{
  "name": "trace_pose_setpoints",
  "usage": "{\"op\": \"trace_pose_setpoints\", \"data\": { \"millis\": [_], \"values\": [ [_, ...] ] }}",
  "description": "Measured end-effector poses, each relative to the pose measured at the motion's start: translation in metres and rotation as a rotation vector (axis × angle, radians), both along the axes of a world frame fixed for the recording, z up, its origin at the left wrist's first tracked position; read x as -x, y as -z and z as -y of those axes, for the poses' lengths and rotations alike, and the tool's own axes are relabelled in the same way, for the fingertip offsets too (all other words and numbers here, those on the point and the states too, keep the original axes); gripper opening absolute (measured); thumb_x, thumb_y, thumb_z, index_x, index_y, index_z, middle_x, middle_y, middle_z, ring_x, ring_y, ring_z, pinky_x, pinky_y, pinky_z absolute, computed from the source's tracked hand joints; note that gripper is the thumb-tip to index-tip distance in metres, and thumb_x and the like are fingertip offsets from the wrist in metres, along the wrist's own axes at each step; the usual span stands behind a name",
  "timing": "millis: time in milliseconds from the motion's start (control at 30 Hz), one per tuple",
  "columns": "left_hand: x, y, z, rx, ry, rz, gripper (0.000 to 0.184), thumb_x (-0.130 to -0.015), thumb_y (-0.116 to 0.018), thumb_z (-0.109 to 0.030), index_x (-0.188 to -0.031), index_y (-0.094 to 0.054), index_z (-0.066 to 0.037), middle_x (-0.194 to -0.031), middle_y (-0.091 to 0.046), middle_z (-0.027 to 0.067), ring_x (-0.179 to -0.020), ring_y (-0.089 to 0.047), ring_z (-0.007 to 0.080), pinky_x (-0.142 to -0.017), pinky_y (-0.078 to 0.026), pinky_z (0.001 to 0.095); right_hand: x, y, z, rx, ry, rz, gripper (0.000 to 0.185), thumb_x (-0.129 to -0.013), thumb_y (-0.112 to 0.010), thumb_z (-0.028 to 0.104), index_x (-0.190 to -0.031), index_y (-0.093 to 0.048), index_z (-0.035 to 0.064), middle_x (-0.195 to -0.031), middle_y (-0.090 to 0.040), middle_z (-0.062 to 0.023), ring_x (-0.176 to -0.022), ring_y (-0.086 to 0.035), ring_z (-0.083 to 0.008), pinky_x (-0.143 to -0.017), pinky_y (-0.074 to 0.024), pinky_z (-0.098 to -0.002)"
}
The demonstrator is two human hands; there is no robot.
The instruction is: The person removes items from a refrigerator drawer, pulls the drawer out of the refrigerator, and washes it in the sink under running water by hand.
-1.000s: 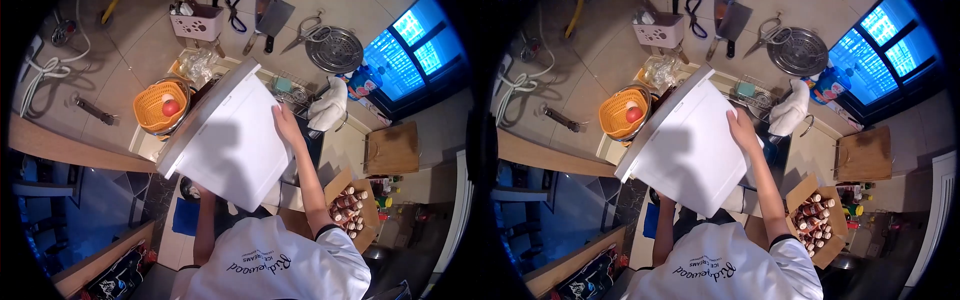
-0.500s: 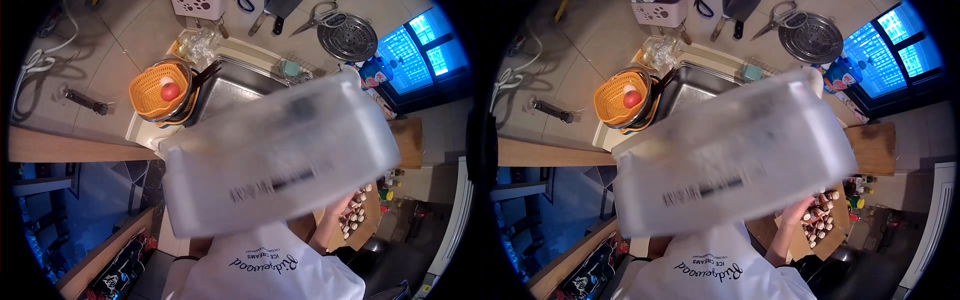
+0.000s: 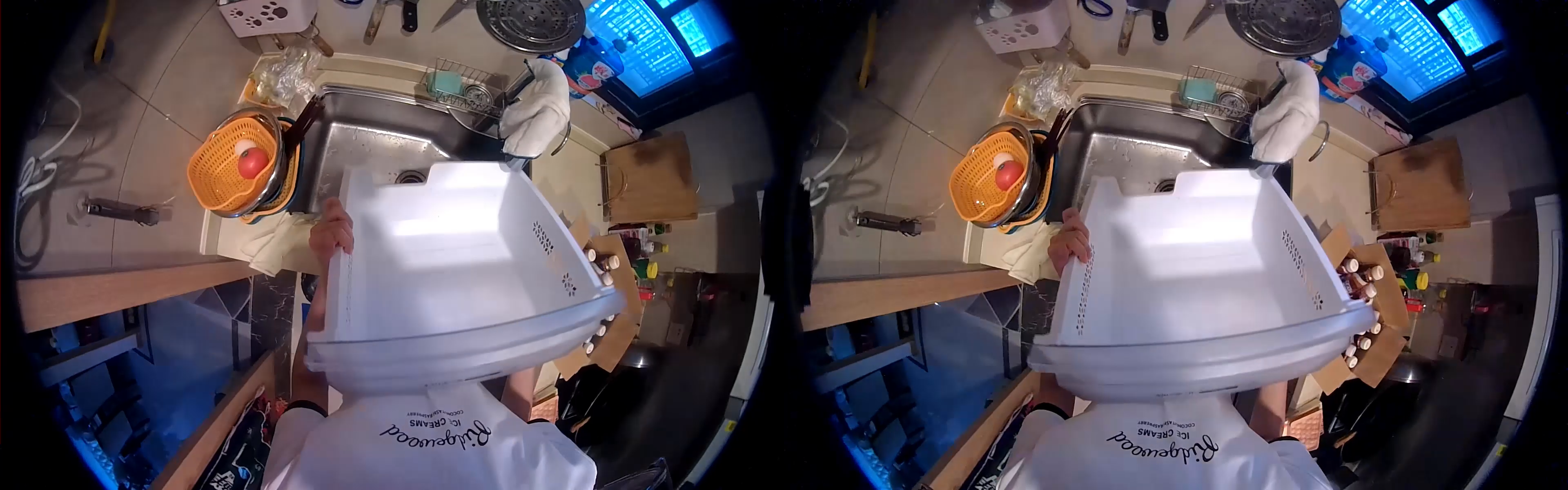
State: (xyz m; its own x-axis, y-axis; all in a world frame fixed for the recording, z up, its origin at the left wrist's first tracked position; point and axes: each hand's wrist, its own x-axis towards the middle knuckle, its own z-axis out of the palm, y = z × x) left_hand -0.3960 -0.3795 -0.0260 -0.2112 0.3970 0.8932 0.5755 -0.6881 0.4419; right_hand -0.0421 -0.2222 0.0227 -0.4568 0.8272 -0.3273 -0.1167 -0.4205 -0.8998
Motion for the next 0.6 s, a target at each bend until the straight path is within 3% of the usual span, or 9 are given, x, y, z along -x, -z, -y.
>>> {"op": "trace_pose_setpoints", "data": {
  "millis": [67, 133, 167, 233, 600],
  "values": [
    [-0.003, -0.012, 0.003, -0.026, 0.068, -0.041, 0.037, -0.083, -0.027, -0.033, -0.085, -0.053, -0.008, -0.100, -0.045, 0.0128, -0.091, -0.040, 0.0196, -0.083, -0.029, 0.0369, 0.002, 0.006, -0.004, 0.007, -0.032, 0.036, 0.063, -0.082, -0.026, 0.051, -0.121, -0.028, 0.0011, -0.119, -0.038, -0.0102, -0.104, -0.041, -0.0213, -0.088, -0.0307, -0.0317],
    [-0.018, -0.038, 0.008, 0.319, -0.121, 0.031, 0.033, -0.076, -0.035, -0.035, -0.060, -0.049, -0.009, -0.084, -0.046, 0.0117, -0.080, -0.037, 0.0188, -0.076, -0.028, 0.0353, 0.004, 0.013, -0.009, 0.014, -0.057, 0.063, 0.063, -0.082, -0.025, 0.051, -0.121, -0.028, 0.0011, -0.119, -0.038, -0.0102, -0.104, -0.041, -0.0213, -0.088, -0.0307, -0.0317],
    [-0.021, -0.030, 0.004, 0.324, -0.111, 0.029, 0.033, -0.076, -0.035, -0.035, -0.060, -0.049, -0.009, -0.084, -0.046, 0.0117, -0.080, -0.037, 0.0188, -0.076, -0.028, 0.0353, 0.006, 0.017, -0.011, 0.017, -0.075, 0.083, 0.063, -0.082, -0.025, 0.051, -0.121, -0.028, 0.0011, -0.119, -0.038, -0.0102, -0.104, -0.041, -0.0213, -0.088, -0.0307, -0.0317],
    [-0.028, -0.009, -0.004, 0.264, -0.130, 0.301, 0.035, -0.068, -0.039, -0.033, -0.083, -0.053, -0.005, -0.104, -0.044, 0.0138, -0.100, -0.035, 0.0220, -0.088, -0.024, 0.0366, 0.008, 0.021, -0.016, 0.024, -0.103, 0.105, 0.063, -0.082, -0.025, 0.051, -0.121, -0.028, 0.0011, -0.119, -0.038, -0.0101, -0.104, -0.041, -0.0213, -0.088, -0.0307, -0.0317],
    [-0.044, -0.032, -0.001, 0.429, -0.017, 0.909, 0.052, -0.062, -0.039, -0.028, -0.109, -0.042, -0.004, -0.124, -0.028, 0.0141, -0.118, -0.020, 0.0252, -0.097, -0.013, 0.0365, 0.014, 0.039, -0.031, 0.067, -0.202, 0.167, 0.064, -0.082, -0.025, 0.051, -0.122, -0.028, 0.0010, -0.120, -0.038, -0.0100, -0.105, -0.041, -0.0213, -0.089, -0.0306, -0.0317]
  ]
}}
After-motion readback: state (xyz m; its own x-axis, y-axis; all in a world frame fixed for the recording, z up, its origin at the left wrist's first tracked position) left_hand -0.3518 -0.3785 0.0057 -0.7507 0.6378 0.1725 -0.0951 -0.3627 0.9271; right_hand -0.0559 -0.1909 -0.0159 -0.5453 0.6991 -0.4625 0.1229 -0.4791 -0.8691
